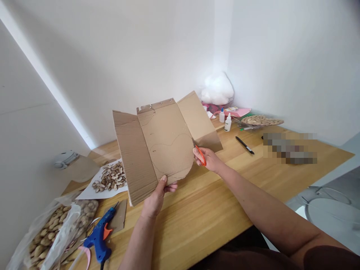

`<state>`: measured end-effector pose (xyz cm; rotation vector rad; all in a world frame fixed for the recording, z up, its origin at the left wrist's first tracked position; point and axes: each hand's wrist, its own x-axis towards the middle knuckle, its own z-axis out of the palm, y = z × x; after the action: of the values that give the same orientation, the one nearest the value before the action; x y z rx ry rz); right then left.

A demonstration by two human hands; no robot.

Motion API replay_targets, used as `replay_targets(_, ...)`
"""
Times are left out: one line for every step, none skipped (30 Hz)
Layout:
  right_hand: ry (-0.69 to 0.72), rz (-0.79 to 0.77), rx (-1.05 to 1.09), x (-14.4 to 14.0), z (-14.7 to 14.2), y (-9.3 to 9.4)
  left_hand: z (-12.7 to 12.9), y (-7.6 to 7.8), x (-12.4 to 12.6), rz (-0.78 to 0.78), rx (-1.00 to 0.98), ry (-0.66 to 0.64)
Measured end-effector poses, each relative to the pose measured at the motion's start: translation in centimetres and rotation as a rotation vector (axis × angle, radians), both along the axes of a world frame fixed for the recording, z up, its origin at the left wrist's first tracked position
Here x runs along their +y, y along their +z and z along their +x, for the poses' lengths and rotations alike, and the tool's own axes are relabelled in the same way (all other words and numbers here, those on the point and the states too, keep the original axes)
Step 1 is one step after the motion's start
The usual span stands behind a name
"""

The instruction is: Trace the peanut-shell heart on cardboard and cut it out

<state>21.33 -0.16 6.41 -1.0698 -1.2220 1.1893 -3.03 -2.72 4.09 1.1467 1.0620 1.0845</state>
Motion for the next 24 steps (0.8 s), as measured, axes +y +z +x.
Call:
replay_targets(0.0,0.0,0.006,0.02,0.0,-0.04,-0.01,-0.02,0.01,0.004,-0.006,0.0)
replay_targets(0.001,0.001,0.012,0.04,0.0,-0.1,-0.03,-0.06,0.02,0.01,-0.013,0.003)
replay_targets(0.001,0.004,0.017,0.06,0.01,-0.17,-0.05,-0.09,0.04,0.013,-0.019,0.002)
replay_targets(0.001,0.007,0.023,0.09,0.02,-0.25,-0.08,-0.13,0.05,0.014,-0.022,0.0)
replay_targets(0.002,0.01,0.027,0.12,0.04,-0.32,-0.11,-0.17,0.07,0.013,-0.022,-0.002)
replay_targets(0.002,0.013,0.03,0.16,0.05,-0.4,-0.16,-0.2,0.09,0.01,-0.019,-0.005)
replay_targets(0.003,0.015,0.032,0.19,0.07,-0.47,-0.2,-0.23,0.11,0.006,-0.015,-0.01)
replay_targets(0.003,0.016,0.033,0.23,0.08,-0.53,-0.24,-0.24,0.13,0.005,-0.011,-0.015)
replay_targets(0.003,0.016,0.033,0.26,0.1,-0.59,-0.27,-0.24,0.14,0.007,-0.009,-0.016)
replay_targets(0.003,0.016,0.032,0.29,0.12,-0.63,-0.29,-0.22,0.16,0.014,-0.011,-0.012)
replay_targets(0.002,0.016,0.033,0.31,0.14,-0.66,-0.29,-0.18,0.16,0.02,-0.013,-0.008)
replay_targets(0.002,0.016,0.034,0.31,0.15,-0.68,-0.27,-0.13,0.16,0.025,-0.014,-0.001)
replay_targets(0.003,0.017,0.035,0.3,0.16,-0.67,-0.25,-0.08,0.15,0.028,-0.014,0.004)
replay_targets(0.005,0.019,0.036,0.26,0.17,-0.63,-0.23,-0.02,0.14,0.03,-0.012,0.007)
replay_targets(0.007,0.021,0.038,0.21,0.17,-0.57,-0.21,0.03,0.13,0.029,-0.008,0.007)
replay_targets(0.009,0.023,0.04,0.15,0.17,-0.47,-0.21,0.06,0.13,0.027,-0.003,0.006)
replay_targets(0.013,0.024,0.04,0.07,0.16,-0.36,-0.24,0.07,0.13,0.027,0.001,0.006)
replay_targets(0.017,0.023,0.038,-0.02,0.14,-0.23,-0.3,0.07,0.15,0.028,0.001,0.006)
replay_targets(0.021,0.022,0.035,-0.1,0.12,-0.11,-0.39,0.04,0.18,0.029,-0.001,0.003)
replay_targets(0.026,0.019,0.031,-0.17,0.1,0.01,-0.5,0.01,0.23,0.032,-0.005,-0.002)
replay_targets(0.032,0.016,0.027,-0.22,0.08,0.11,-0.63,-0.04,0.28,0.037,-0.009,-0.009)
replay_targets(0.036,0.013,0.025,-0.25,0.06,0.17,-0.76,-0.08,0.34,0.042,-0.011,-0.014)
replay_targets(0.039,0.01,0.024,-0.26,0.04,0.21,-0.89,-0.11,0.39,0.045,-0.009,-0.018)
replay_targets(0.04,0.007,0.024,-0.26,0.02,0.22,-1.0,-0.13,0.44,0.044,-0.003,-0.02)
